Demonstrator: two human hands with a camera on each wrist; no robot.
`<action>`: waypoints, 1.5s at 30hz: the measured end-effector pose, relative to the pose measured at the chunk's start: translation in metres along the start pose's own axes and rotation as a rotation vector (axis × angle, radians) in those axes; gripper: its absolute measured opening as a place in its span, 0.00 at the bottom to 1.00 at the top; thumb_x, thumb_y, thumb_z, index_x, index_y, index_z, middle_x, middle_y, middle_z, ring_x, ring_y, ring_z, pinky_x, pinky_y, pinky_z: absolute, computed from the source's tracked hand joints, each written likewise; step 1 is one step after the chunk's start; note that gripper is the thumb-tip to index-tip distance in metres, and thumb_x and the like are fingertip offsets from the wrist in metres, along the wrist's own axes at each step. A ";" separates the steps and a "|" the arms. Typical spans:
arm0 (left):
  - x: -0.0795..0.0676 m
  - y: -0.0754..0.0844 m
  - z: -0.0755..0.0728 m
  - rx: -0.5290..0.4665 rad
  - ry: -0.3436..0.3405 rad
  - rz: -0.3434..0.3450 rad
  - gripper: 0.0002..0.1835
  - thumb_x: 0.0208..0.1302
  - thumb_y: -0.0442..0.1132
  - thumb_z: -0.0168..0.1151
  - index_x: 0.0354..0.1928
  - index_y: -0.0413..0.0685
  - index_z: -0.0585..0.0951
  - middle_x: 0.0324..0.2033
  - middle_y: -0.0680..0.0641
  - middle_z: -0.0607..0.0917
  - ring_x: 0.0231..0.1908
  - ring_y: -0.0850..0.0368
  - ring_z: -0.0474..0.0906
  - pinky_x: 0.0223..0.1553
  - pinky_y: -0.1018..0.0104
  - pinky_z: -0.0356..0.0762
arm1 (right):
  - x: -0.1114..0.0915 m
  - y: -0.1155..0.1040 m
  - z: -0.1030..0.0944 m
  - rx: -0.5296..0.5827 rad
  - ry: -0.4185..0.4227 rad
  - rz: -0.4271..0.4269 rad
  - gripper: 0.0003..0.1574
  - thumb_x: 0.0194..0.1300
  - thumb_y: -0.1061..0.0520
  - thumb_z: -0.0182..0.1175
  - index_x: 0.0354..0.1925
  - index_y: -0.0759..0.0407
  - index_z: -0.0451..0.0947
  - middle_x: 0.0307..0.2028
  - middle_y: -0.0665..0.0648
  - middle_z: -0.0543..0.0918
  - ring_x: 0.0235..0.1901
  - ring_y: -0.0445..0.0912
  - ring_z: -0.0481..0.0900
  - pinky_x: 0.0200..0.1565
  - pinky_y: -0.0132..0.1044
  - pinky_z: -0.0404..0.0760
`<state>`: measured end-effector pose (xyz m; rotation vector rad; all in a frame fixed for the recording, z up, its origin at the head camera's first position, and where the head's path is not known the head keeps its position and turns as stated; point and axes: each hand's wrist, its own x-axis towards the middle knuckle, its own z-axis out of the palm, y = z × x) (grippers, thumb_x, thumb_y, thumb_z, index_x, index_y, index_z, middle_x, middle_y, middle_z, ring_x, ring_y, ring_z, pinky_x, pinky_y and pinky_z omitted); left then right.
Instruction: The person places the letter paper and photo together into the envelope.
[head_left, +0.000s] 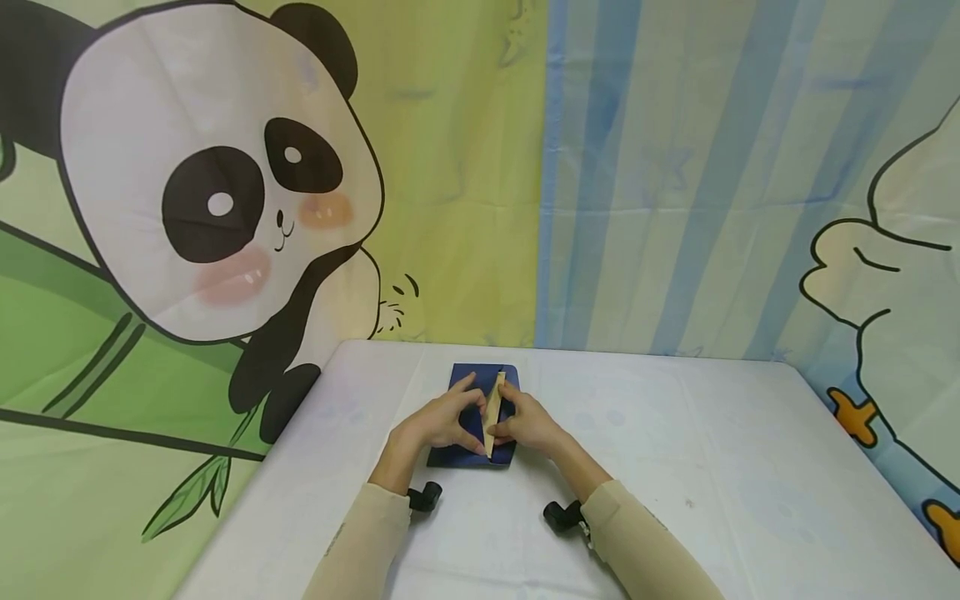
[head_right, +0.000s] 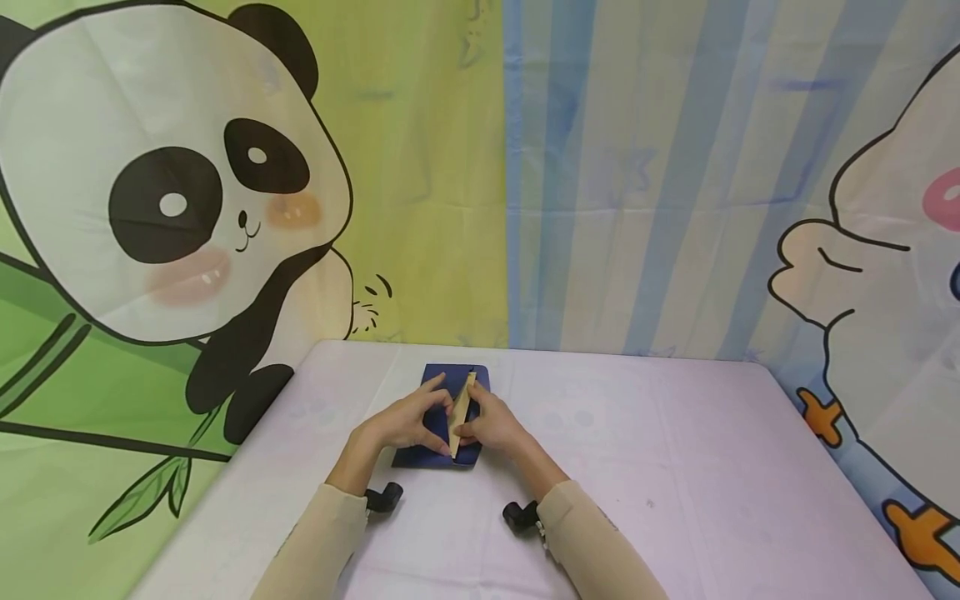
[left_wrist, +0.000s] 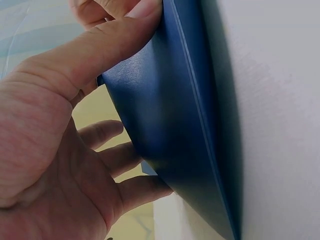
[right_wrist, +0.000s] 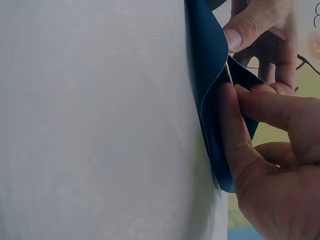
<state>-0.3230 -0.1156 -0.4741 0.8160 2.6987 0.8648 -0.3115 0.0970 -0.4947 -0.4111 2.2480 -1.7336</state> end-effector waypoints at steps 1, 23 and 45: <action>0.000 0.000 0.000 0.001 0.000 0.000 0.29 0.44 0.51 0.87 0.44 0.63 0.77 0.83 0.38 0.50 0.75 0.27 0.61 0.65 0.35 0.71 | 0.000 0.000 0.000 -0.011 0.006 -0.003 0.57 0.62 0.73 0.68 0.80 0.69 0.50 0.82 0.68 0.48 0.33 0.52 0.90 0.40 0.43 0.89; 0.000 -0.003 0.001 -0.020 -0.015 -0.004 0.30 0.45 0.51 0.87 0.47 0.61 0.77 0.83 0.40 0.49 0.76 0.27 0.59 0.65 0.34 0.70 | 0.006 0.002 0.007 -0.177 0.085 -0.048 0.48 0.55 0.68 0.73 0.73 0.69 0.68 0.82 0.64 0.55 0.77 0.63 0.61 0.64 0.49 0.77; -0.001 -0.002 0.001 -0.016 -0.014 -0.011 0.30 0.45 0.51 0.87 0.47 0.61 0.78 0.83 0.41 0.49 0.75 0.26 0.61 0.64 0.35 0.71 | 0.011 0.007 0.012 -0.108 0.086 -0.034 0.48 0.54 0.72 0.70 0.72 0.71 0.67 0.82 0.68 0.48 0.80 0.69 0.44 0.77 0.62 0.54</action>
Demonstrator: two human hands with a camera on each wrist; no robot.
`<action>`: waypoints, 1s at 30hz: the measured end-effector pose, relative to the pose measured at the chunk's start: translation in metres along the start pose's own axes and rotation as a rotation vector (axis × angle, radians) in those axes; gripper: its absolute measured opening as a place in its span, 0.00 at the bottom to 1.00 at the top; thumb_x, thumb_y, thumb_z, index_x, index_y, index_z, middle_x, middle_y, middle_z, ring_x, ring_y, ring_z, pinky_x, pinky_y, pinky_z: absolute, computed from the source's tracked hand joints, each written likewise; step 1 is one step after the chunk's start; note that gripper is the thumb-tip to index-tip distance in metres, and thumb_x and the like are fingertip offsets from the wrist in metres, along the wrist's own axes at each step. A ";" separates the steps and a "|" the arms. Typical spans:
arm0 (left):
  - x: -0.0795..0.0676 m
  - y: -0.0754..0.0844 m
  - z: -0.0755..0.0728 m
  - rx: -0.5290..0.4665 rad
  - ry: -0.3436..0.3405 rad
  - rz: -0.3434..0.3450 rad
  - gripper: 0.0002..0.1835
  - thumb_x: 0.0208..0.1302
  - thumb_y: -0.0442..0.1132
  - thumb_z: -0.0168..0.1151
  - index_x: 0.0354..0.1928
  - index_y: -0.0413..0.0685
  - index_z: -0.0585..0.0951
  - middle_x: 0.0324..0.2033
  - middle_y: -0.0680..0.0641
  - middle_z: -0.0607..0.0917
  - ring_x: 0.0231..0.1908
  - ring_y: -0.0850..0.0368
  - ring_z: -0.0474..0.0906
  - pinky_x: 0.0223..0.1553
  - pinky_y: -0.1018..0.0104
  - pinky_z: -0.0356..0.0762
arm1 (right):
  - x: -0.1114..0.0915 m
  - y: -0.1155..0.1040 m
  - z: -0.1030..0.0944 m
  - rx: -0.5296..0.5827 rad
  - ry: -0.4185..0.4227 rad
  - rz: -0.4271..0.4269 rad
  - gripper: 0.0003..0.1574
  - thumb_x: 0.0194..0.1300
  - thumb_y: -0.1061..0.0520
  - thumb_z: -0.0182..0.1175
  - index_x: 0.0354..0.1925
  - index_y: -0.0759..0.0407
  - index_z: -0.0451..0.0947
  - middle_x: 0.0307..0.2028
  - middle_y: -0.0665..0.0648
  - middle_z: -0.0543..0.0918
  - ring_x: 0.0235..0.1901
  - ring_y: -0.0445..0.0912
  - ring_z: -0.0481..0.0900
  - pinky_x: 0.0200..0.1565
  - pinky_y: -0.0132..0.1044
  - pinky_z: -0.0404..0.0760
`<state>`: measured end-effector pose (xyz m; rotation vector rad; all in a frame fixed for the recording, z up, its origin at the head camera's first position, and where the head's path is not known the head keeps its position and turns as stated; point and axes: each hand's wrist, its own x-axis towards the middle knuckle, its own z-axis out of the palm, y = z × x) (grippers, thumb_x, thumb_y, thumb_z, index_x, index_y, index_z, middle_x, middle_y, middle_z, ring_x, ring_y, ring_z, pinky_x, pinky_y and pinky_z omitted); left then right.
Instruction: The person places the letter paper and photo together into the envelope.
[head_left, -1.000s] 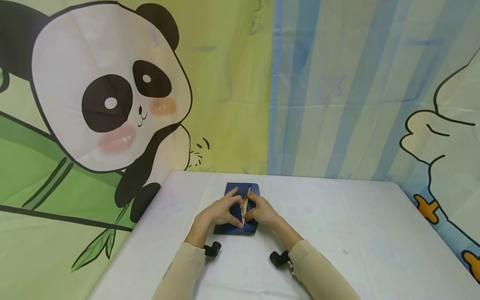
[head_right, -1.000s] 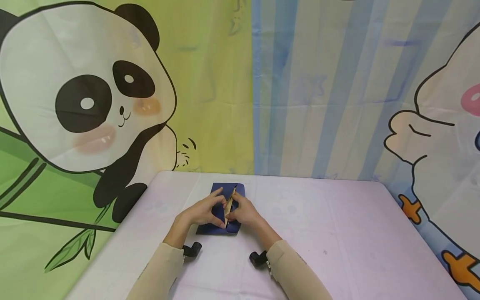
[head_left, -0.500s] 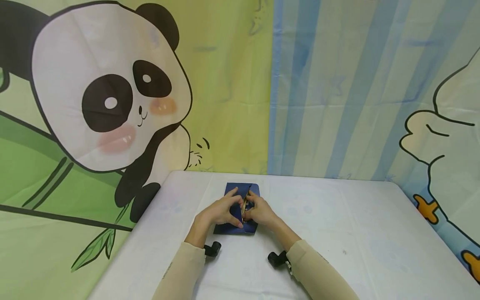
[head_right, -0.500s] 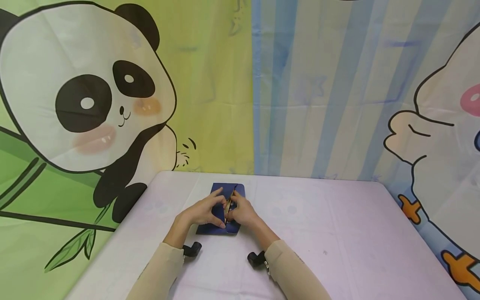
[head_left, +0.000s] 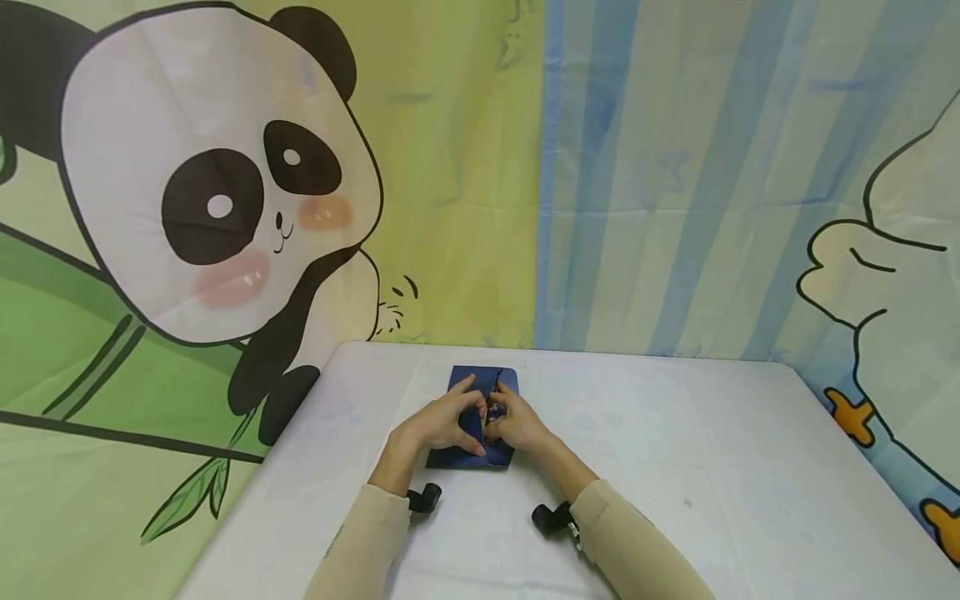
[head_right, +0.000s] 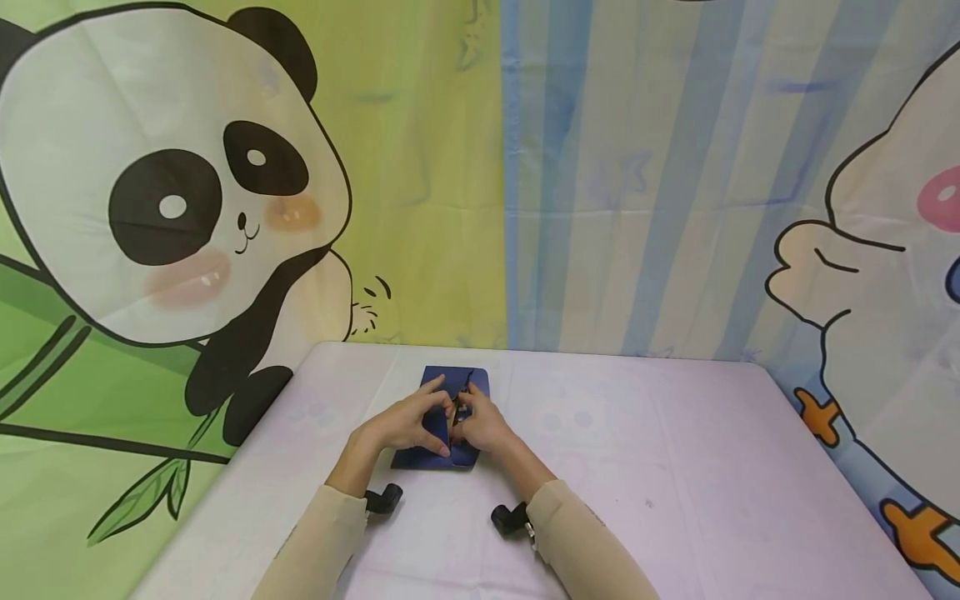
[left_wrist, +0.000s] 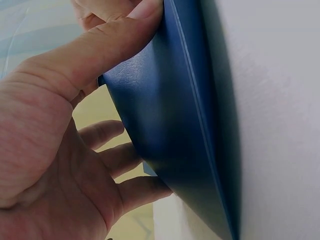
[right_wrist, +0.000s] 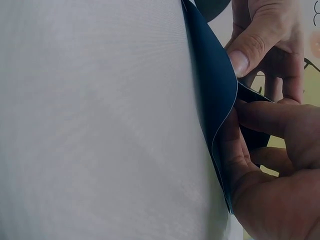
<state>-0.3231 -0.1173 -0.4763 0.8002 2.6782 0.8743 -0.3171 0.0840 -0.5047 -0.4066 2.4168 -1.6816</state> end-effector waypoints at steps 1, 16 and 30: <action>0.000 0.000 0.000 0.001 -0.001 -0.002 0.30 0.45 0.51 0.87 0.47 0.61 0.78 0.84 0.41 0.49 0.75 0.27 0.61 0.64 0.35 0.71 | 0.000 0.000 0.000 0.002 0.001 0.002 0.48 0.54 0.72 0.70 0.72 0.71 0.68 0.82 0.68 0.48 0.80 0.69 0.44 0.76 0.62 0.55; 0.002 -0.002 0.002 0.014 -0.008 0.005 0.28 0.45 0.52 0.86 0.44 0.64 0.76 0.83 0.39 0.50 0.76 0.28 0.59 0.63 0.36 0.73 | -0.003 0.000 0.000 -0.012 0.005 -0.003 0.42 0.54 0.68 0.70 0.69 0.67 0.74 0.82 0.68 0.48 0.80 0.70 0.44 0.76 0.64 0.55; 0.000 0.004 0.004 0.059 -0.069 -0.020 0.29 0.46 0.52 0.86 0.51 0.66 0.81 0.81 0.35 0.55 0.77 0.30 0.59 0.70 0.34 0.65 | -0.019 0.003 -0.022 0.116 -0.022 0.028 0.49 0.68 0.64 0.67 0.77 0.76 0.54 0.83 0.69 0.44 0.45 0.52 0.89 0.46 0.41 0.88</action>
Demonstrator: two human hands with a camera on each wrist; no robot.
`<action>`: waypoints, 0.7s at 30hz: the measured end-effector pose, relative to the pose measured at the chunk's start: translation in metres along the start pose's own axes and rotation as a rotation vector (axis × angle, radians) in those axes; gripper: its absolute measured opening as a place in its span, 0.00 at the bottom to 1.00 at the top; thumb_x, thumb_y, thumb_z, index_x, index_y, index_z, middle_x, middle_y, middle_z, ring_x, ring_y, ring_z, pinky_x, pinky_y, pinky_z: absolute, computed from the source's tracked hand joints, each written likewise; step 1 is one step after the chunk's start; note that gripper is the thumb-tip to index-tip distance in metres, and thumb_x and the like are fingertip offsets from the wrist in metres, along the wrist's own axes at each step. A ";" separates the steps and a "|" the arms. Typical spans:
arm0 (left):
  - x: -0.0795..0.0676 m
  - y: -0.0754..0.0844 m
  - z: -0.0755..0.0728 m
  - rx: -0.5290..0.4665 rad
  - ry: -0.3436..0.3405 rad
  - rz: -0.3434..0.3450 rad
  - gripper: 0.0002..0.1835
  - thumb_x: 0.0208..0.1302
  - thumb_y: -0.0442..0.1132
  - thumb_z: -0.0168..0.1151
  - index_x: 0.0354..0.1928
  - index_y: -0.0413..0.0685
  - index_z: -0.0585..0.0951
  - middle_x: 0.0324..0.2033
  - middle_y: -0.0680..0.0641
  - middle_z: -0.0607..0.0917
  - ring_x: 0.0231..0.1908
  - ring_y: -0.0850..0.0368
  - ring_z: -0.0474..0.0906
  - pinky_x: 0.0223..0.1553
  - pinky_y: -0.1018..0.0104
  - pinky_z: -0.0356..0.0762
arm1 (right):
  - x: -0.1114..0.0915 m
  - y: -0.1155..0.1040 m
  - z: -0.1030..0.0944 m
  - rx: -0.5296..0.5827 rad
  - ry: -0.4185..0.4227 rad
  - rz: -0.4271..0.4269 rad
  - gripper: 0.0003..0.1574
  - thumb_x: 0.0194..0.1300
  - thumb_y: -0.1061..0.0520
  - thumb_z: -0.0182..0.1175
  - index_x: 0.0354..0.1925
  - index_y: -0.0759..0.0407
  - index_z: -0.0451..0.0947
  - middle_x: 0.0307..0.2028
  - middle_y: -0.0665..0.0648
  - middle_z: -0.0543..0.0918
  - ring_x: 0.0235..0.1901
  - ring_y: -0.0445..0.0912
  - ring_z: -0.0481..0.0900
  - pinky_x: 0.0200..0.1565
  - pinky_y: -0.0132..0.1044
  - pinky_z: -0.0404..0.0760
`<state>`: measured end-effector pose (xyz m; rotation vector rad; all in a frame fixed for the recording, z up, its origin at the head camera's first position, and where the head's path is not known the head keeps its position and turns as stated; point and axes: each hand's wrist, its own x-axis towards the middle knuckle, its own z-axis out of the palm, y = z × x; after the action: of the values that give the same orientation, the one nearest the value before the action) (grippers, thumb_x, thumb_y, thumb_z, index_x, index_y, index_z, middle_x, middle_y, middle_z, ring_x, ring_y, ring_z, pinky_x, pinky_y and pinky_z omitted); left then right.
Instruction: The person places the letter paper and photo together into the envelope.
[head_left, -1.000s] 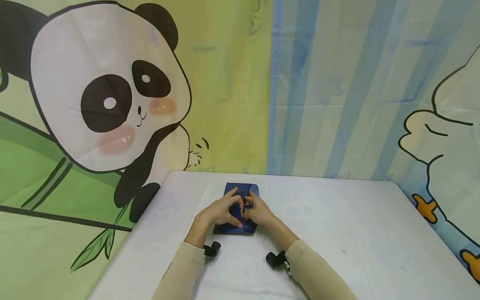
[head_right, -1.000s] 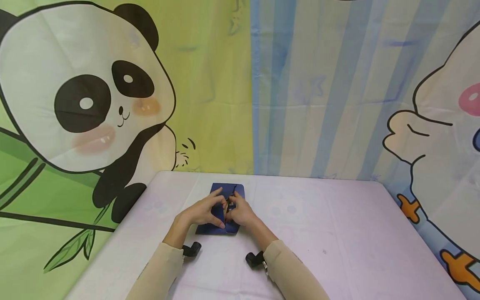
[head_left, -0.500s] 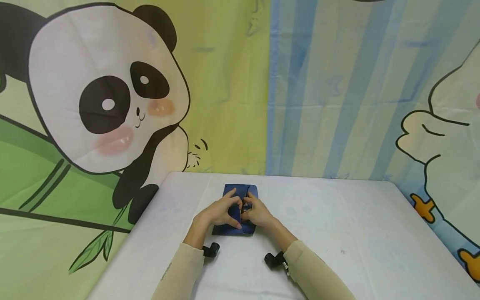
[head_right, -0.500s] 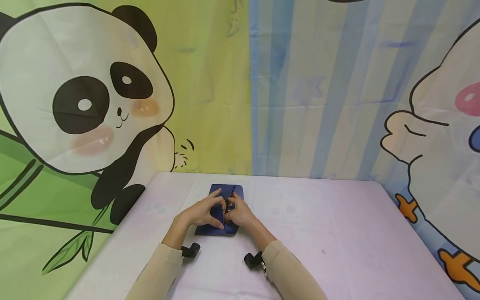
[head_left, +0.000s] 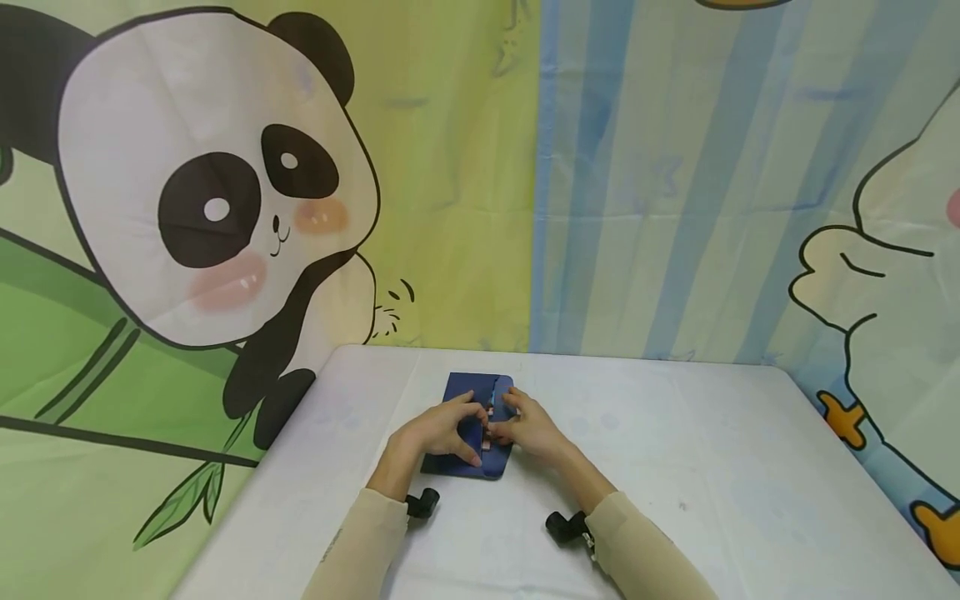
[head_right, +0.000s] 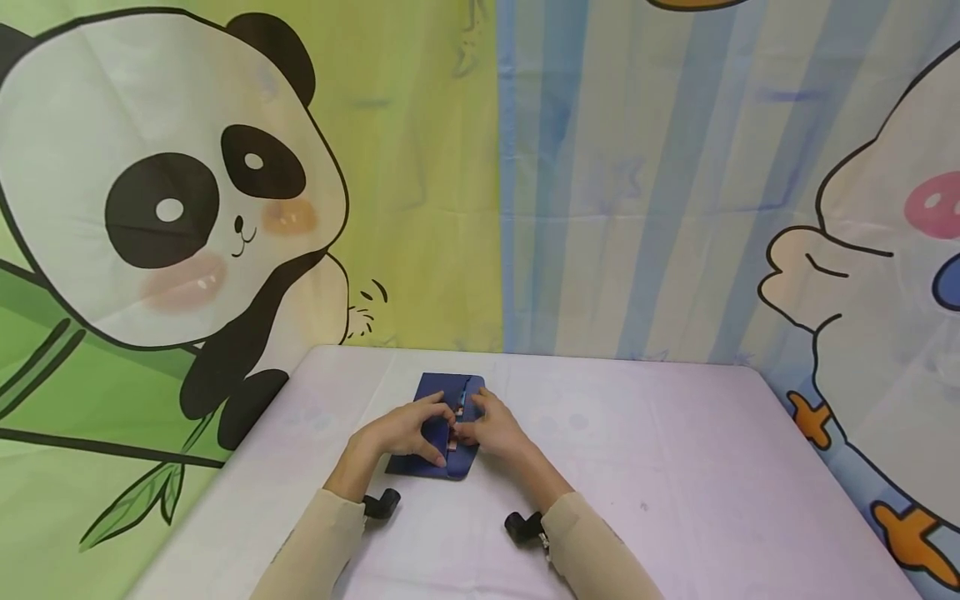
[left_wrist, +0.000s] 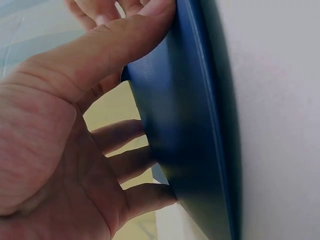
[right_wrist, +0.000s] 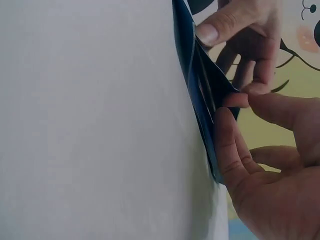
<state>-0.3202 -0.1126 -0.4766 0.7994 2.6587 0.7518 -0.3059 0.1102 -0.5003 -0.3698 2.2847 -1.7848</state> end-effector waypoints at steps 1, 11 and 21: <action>0.000 0.001 0.000 0.007 -0.002 0.004 0.30 0.46 0.52 0.86 0.52 0.64 0.81 0.81 0.34 0.56 0.76 0.30 0.59 0.70 0.34 0.65 | -0.003 -0.001 -0.002 -0.003 0.004 -0.003 0.49 0.68 0.62 0.67 0.77 0.75 0.54 0.83 0.69 0.44 0.46 0.52 0.88 0.46 0.43 0.88; -0.003 0.008 0.003 0.023 -0.005 -0.006 0.35 0.50 0.49 0.85 0.61 0.60 0.81 0.80 0.34 0.59 0.79 0.29 0.52 0.73 0.32 0.57 | -0.027 -0.017 -0.028 -0.119 0.086 -0.025 0.53 0.70 0.48 0.69 0.81 0.61 0.55 0.82 0.62 0.55 0.51 0.50 0.85 0.51 0.52 0.85; -0.003 0.014 0.002 0.148 0.062 -0.050 0.49 0.59 0.66 0.72 0.80 0.63 0.64 0.82 0.34 0.49 0.82 0.33 0.37 0.78 0.33 0.41 | -0.036 -0.018 -0.045 -0.760 0.198 -0.097 0.59 0.70 0.27 0.58 0.82 0.58 0.51 0.83 0.64 0.52 0.78 0.66 0.58 0.72 0.76 0.48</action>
<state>-0.3106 -0.1033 -0.4699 0.7543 2.8049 0.5823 -0.2848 0.1589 -0.4712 -0.4379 3.0702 -0.9395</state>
